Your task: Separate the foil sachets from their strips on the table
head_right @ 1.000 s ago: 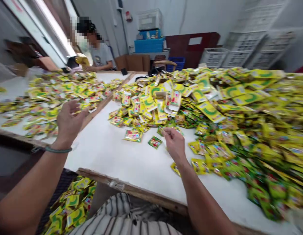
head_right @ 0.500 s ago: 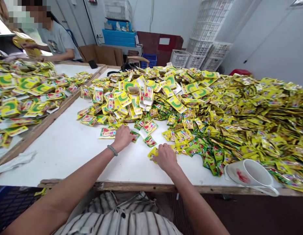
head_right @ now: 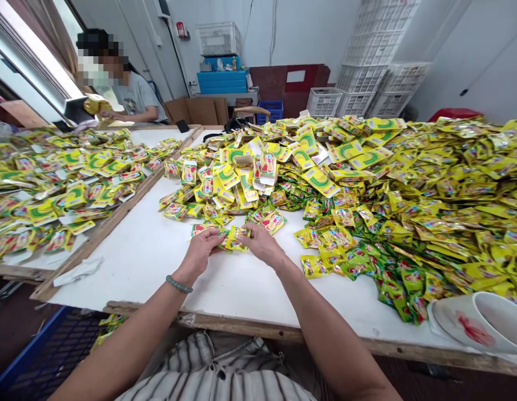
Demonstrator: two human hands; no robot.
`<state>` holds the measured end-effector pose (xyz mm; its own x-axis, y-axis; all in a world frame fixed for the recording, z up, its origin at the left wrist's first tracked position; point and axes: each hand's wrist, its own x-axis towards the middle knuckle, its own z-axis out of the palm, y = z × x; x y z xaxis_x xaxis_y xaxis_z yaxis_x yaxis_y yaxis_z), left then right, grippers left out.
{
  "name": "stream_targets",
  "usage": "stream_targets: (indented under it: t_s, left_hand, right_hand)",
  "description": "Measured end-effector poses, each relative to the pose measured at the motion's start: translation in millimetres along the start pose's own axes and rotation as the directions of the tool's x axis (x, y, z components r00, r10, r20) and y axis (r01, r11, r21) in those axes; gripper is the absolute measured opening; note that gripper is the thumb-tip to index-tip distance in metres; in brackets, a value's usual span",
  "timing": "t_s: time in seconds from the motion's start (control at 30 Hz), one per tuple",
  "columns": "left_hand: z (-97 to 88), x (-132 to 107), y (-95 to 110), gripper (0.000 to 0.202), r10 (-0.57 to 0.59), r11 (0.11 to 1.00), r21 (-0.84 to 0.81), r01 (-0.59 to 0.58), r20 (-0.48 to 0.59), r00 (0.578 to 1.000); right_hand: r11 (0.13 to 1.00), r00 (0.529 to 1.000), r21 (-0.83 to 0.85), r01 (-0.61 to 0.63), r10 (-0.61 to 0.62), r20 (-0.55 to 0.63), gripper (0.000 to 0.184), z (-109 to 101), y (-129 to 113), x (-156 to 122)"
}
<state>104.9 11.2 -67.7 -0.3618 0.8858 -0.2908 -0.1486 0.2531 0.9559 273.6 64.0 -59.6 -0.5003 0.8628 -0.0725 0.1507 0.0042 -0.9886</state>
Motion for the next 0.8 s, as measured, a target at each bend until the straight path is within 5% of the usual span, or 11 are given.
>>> stream_targets:
  t_s: [0.07,0.3,0.43,0.63,0.8]
  left_hand:
    - [1.7,-8,0,0.043,-0.011,0.999,-0.053,0.011,0.006,1.000]
    - [13.3,-21,-7,0.047,-0.054,0.953,-0.294,0.072,0.067,0.996]
    - [11.2,-17,-7,0.032,-0.121,0.945,-0.305,0.113,-0.006,0.993]
    - [24.2,-20,-9,0.032,-0.081,0.920,-0.390,0.041,-0.085,0.993]
    - [34.7,-25,-6,0.048,0.013,0.914,-0.405,-0.027,-0.037,0.999]
  right_hand:
    - [0.994,0.996,0.101,-0.049,0.042,0.074,0.035,9,6,2]
    - [0.987,0.992,0.121,-0.109,0.116,-0.051,0.038,14,14,-6]
    - [0.984,0.985,0.142,-0.104,0.122,-0.124,0.039,6,13,-4]
    - [0.899,0.951,0.427,-0.091,0.206,-0.231,0.049,15,11,-7]
    - [0.961,0.953,0.265,-0.081,0.153,-0.262,0.044,26,18,-7]
